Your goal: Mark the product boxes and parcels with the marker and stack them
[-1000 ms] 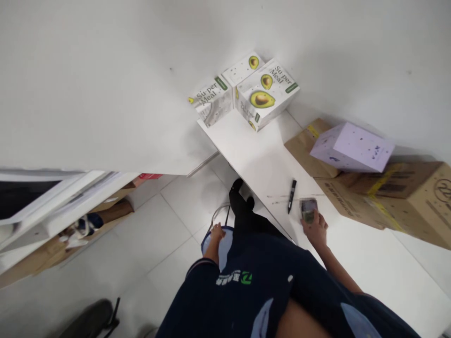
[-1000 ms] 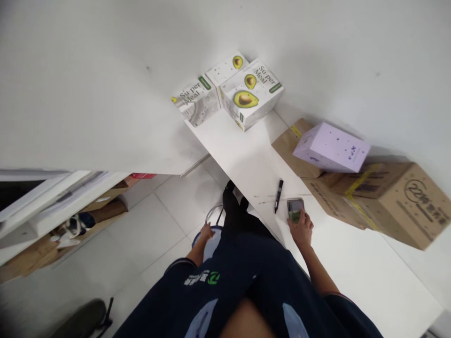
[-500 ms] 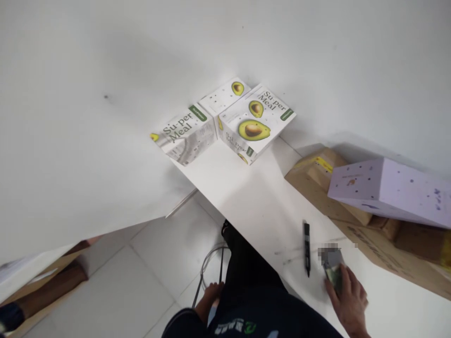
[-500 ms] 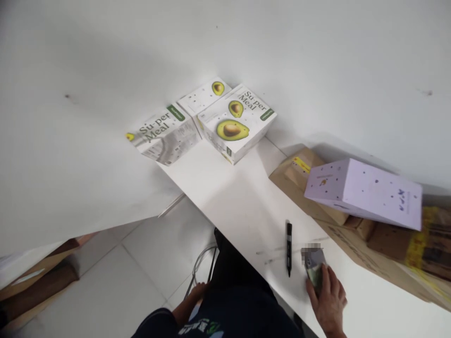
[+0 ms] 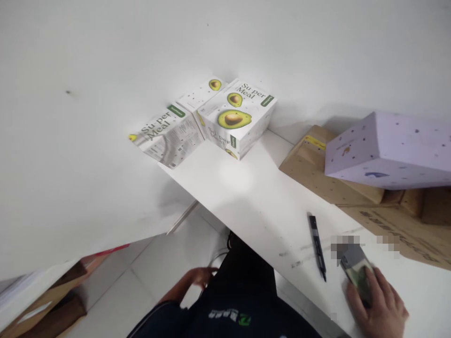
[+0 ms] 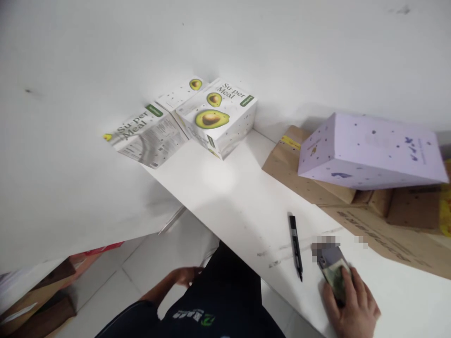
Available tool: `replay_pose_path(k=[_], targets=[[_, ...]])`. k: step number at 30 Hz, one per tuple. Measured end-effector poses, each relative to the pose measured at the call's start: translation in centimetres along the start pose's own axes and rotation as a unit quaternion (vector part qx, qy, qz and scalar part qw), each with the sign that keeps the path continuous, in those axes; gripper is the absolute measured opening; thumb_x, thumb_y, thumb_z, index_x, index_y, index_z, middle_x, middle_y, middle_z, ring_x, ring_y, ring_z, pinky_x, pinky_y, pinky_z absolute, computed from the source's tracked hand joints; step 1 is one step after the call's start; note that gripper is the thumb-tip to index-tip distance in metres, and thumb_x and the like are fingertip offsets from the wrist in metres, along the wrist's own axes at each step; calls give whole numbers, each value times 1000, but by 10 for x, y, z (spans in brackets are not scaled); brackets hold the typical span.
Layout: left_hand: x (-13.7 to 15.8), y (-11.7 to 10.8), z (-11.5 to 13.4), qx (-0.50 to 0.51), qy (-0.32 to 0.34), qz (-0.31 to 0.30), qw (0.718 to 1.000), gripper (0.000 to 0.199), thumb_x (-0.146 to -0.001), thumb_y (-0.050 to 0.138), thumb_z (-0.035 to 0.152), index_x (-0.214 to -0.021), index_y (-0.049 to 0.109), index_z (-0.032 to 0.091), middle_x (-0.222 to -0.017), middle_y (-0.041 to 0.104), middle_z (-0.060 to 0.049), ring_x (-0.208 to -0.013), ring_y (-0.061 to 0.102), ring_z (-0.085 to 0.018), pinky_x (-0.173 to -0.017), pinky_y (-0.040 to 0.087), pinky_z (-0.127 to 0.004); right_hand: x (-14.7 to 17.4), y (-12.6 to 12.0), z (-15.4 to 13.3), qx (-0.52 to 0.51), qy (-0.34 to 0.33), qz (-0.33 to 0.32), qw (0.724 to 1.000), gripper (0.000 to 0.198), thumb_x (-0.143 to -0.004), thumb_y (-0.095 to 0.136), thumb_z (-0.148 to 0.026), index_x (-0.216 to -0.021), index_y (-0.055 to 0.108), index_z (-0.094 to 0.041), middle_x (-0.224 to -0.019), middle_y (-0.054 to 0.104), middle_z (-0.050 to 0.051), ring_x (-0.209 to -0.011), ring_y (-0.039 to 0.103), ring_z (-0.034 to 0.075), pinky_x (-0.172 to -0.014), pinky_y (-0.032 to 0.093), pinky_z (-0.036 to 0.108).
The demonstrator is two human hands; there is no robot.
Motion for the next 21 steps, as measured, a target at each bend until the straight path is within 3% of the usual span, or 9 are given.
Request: replay_pose_path(k=[2,3,4,6,7,9,10,13,21], targets=[[-5,8,18,-256,-107,89,957,9,-72,69,24,-67,74,19,-45,58,3,-51,64,-22,-72,59,-52,5,0,1,-6,2,42,999,79,-68,57,-62,-137,23,-79,-136,62,-21,-124,56,55,-75,46,79],[-8,17,36,-434,-132,148,879,4,-67,77,25,-67,74,21,-56,67,0,-61,68,-23,-70,60,-41,8,2,1,-5,5,63,998,78,-71,56,-62,-140,24,-77,-143,58,-19,-128,54,54,-82,46,79],[-13,35,62,-602,-107,202,765,9,-64,81,27,-69,75,23,-67,73,-1,-70,70,-22,-75,59,-35,10,3,1,-2,8,78,997,78,-74,55,-61,-145,25,-72,-149,54,-14,-131,52,53,-89,45,79],[-29,106,115,-828,78,258,491,25,-70,77,43,-82,77,21,-87,75,-5,-89,68,-24,-92,54,-38,14,7,0,12,13,93,996,79,-79,54,-59,-154,29,-58,-156,50,0,-134,50,52,-99,43,77],[-36,151,135,-850,220,268,396,33,-76,70,47,-94,77,20,-95,73,-7,-95,66,-25,-97,52,-41,14,9,0,21,15,94,995,80,-81,53,-60,-157,32,-50,-156,49,7,-134,51,51,-102,42,75],[-47,227,156,-828,429,267,243,50,-81,66,44,-123,68,17,-112,66,-12,-108,61,-26,-105,47,-45,14,10,0,33,18,93,995,79,-81,50,-62,-156,40,-39,-153,51,15,-134,52,49,-105,43,70],[-57,255,161,-818,477,253,197,63,-80,69,42,-137,59,16,-122,60,-15,-116,58,-27,-108,45,-45,14,10,-1,37,18,92,995,77,-82,49,-63,-154,44,-38,-151,53,17,-134,53,47,-105,44,67],[-90,299,172,-815,506,243,142,91,-69,82,34,-150,45,14,-139,44,-19,-133,45,-33,-114,39,-48,13,8,-4,39,14,89,995,69,-82,48,-63,-146,52,-37,-145,58,17,-133,55,44,-104,45,63],[-115,299,165,-823,490,239,161,67,-75,78,26,-137,53,15,-149,35,-21,-145,33,-37,-122,27,-54,12,8,-7,50,-2,112,992,57,-84,46,-60,-131,60,-33,-140,61,19,-128,57,43,-99,45,62]])
Point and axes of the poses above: each hand's wrist, its own x-axis away from the middle knuckle, its own y-axis out of the palm, z = x × y, the point moved 6 cm from there along -x, towards the middle knuckle
